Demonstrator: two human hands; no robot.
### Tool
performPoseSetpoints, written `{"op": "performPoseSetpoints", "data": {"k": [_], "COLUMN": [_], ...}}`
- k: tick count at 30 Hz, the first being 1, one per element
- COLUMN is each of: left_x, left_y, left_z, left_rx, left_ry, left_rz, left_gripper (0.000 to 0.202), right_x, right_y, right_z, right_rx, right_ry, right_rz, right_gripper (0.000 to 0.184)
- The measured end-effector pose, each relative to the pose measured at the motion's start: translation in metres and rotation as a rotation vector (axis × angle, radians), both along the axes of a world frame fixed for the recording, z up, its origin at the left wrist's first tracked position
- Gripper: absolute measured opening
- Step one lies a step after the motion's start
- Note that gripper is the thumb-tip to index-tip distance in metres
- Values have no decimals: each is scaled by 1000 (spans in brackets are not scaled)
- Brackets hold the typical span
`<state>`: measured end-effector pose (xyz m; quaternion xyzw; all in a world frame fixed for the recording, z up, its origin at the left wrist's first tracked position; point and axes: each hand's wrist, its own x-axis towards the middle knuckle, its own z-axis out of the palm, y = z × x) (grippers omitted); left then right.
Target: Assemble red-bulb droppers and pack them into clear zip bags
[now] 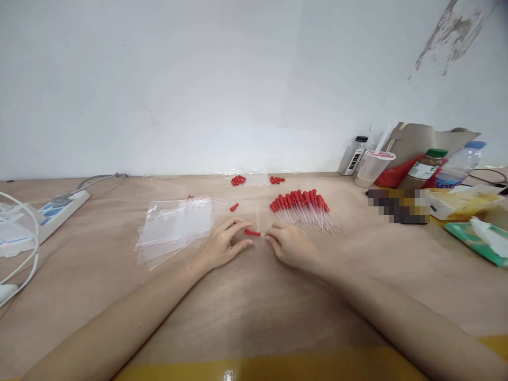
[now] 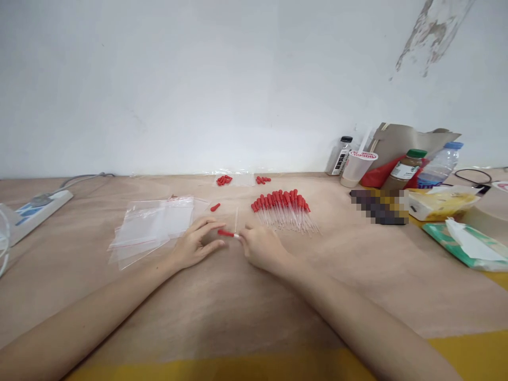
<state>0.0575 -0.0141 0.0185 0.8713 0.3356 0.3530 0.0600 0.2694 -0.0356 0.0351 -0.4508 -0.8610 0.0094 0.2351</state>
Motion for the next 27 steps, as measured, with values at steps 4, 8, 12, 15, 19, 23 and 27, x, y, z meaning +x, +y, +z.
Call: {"op": "performPoseSetpoints", "data": {"k": [4, 8, 12, 15, 19, 23, 27], "left_x": [-8, -8, -8, -8, -6, -6, -8], "left_y": [6, 7, 7, 8, 6, 5, 26], "left_z": [-2, -3, -4, -5, -5, -4, 0], "left_rx": [19, 25, -20, -45, -36, -47, -57], "left_ry": [-58, -9, 39, 47, 15, 33, 122], "left_rz": [144, 133, 107, 126, 166, 231, 344], "left_gripper": [24, 31, 8, 17, 27, 14, 17], "right_x": [28, 47, 48, 47, 40, 13, -25], "right_y": [29, 67, 92, 97, 88, 74, 68], "right_z": [8, 9, 0, -6, -6, -3, -3], "right_rx": [-78, -82, -85, -97, -55, -76, -224], "right_ry": [218, 256, 256, 217, 146, 130, 111], "right_rz": [-268, -526, -596, -605, -611, -485, -392], "right_gripper": [21, 13, 17, 19, 19, 13, 21]}}
